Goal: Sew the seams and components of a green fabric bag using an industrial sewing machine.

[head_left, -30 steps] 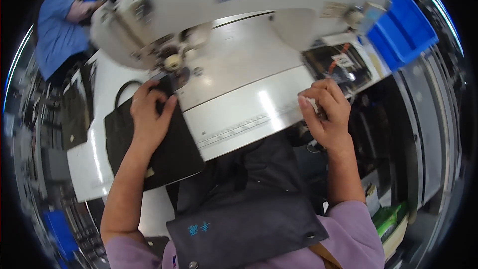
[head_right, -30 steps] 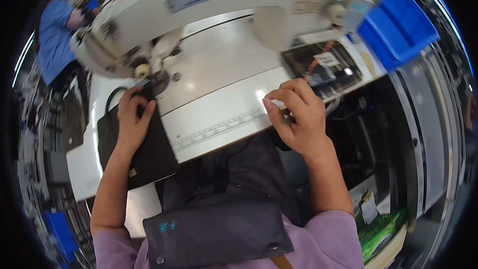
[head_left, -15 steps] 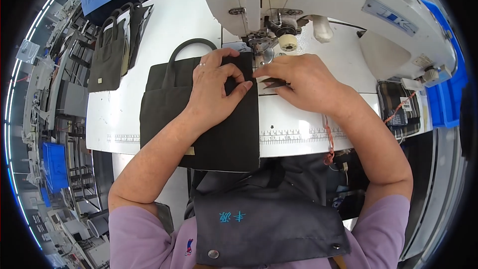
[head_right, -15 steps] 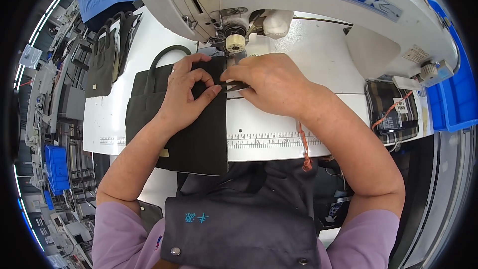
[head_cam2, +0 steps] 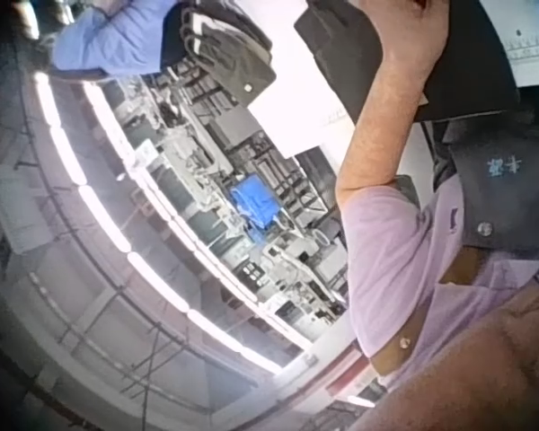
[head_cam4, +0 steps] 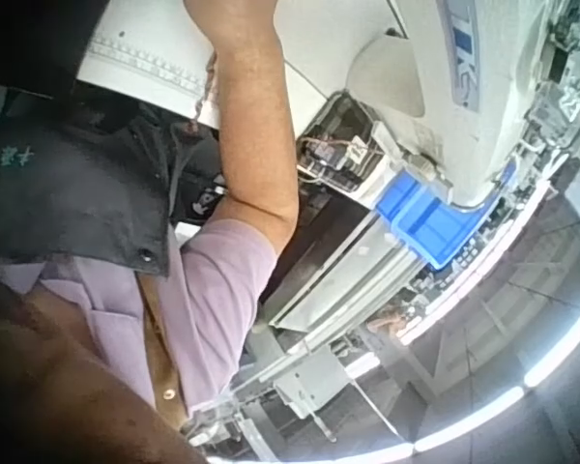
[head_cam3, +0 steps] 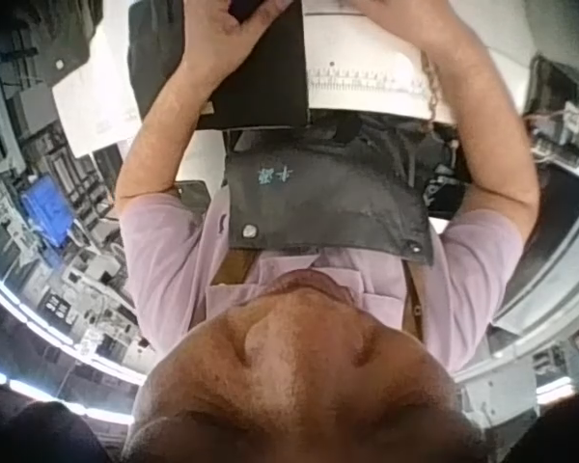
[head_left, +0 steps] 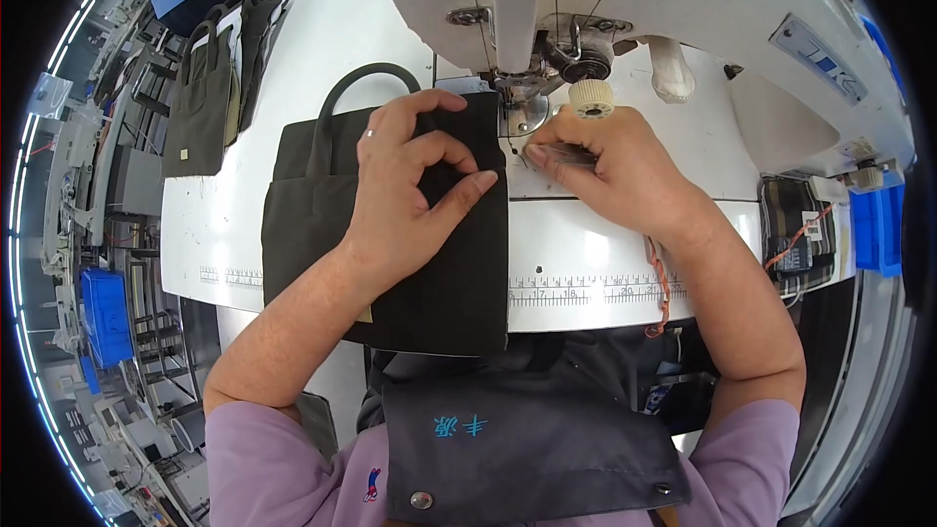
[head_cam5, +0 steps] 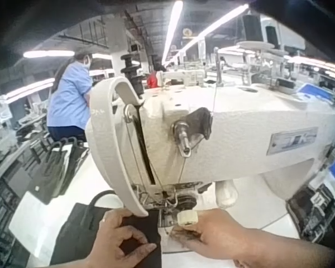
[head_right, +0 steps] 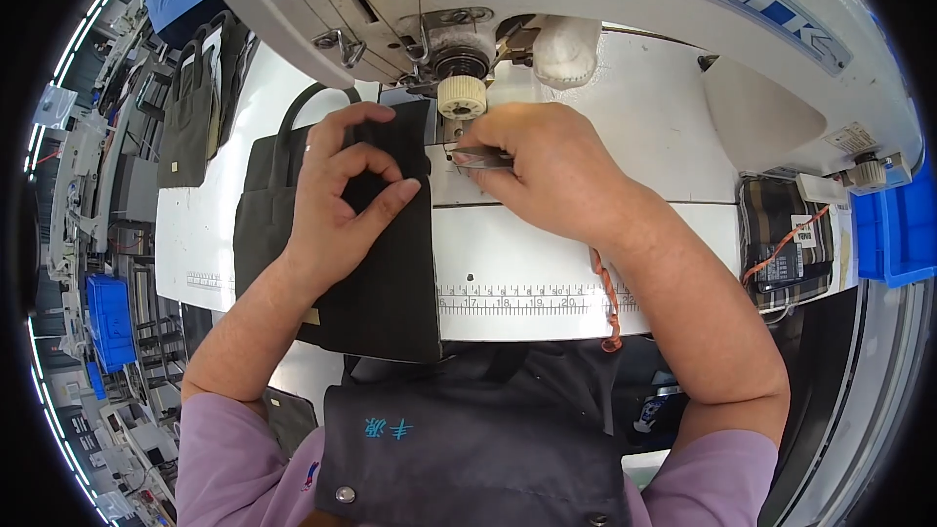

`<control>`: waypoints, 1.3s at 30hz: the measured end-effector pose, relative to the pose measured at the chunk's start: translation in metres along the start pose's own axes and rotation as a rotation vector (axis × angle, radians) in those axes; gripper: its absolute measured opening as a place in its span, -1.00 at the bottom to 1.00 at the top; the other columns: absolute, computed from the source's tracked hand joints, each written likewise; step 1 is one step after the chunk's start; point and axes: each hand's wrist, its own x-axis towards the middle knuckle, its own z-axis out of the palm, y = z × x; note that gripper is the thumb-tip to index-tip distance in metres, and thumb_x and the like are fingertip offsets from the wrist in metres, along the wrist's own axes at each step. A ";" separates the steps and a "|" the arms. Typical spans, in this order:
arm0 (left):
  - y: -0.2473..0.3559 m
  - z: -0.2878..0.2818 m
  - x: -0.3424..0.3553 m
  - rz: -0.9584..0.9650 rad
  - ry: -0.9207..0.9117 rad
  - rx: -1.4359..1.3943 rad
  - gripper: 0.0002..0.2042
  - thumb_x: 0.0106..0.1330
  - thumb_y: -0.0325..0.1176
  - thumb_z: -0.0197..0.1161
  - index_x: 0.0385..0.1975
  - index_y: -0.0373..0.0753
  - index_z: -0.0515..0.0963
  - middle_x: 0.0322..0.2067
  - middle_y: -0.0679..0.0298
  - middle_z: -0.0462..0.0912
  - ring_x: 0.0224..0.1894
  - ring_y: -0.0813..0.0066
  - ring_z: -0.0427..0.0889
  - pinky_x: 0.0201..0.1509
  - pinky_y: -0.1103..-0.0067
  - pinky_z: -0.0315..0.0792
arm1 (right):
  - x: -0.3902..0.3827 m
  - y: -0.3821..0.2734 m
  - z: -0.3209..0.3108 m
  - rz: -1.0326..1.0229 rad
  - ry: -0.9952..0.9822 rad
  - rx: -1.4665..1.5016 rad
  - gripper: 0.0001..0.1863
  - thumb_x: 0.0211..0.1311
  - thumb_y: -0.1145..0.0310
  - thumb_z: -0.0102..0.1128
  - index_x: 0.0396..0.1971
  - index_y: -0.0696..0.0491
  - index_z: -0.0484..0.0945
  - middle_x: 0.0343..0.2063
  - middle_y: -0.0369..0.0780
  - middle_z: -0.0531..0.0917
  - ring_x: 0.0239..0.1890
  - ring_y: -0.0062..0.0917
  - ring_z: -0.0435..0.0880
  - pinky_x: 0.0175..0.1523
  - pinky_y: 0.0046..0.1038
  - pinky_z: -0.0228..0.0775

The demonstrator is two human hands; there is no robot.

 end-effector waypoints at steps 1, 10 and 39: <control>0.002 -0.002 -0.001 0.004 0.000 0.000 -0.85 0.10 -0.37 0.53 -0.47 -0.17 0.65 0.17 0.20 0.51 0.26 0.16 0.40 0.33 0.22 0.16 | 0.002 -0.005 0.000 0.109 -0.013 0.004 -0.80 0.24 0.27 0.32 -0.25 0.07 0.74 -0.47 -0.11 0.69 -0.36 -0.10 0.69 -0.23 -0.19 0.52; 0.011 -0.007 -0.006 0.081 0.007 0.019 -0.82 0.01 -0.36 0.58 -0.48 -0.10 0.66 0.13 0.27 0.53 0.25 0.22 0.40 0.38 0.23 0.05 | 0.029 -0.022 0.002 0.445 -0.265 0.543 -0.55 0.39 0.00 0.32 -0.51 0.09 0.60 -0.61 -0.35 0.56 -0.53 -0.66 0.42 -0.41 -0.48 0.23; 0.003 0.006 -0.001 -0.055 -0.175 0.119 -0.85 0.12 -0.31 0.45 -0.51 -0.14 0.58 0.23 0.28 0.46 0.38 0.15 0.30 0.44 0.13 0.00 | 0.015 -0.016 0.012 0.188 -0.087 -0.260 -0.74 0.20 0.21 0.40 -0.24 0.06 0.65 -0.44 -0.16 0.73 -0.36 -0.19 0.76 -0.23 -0.18 0.59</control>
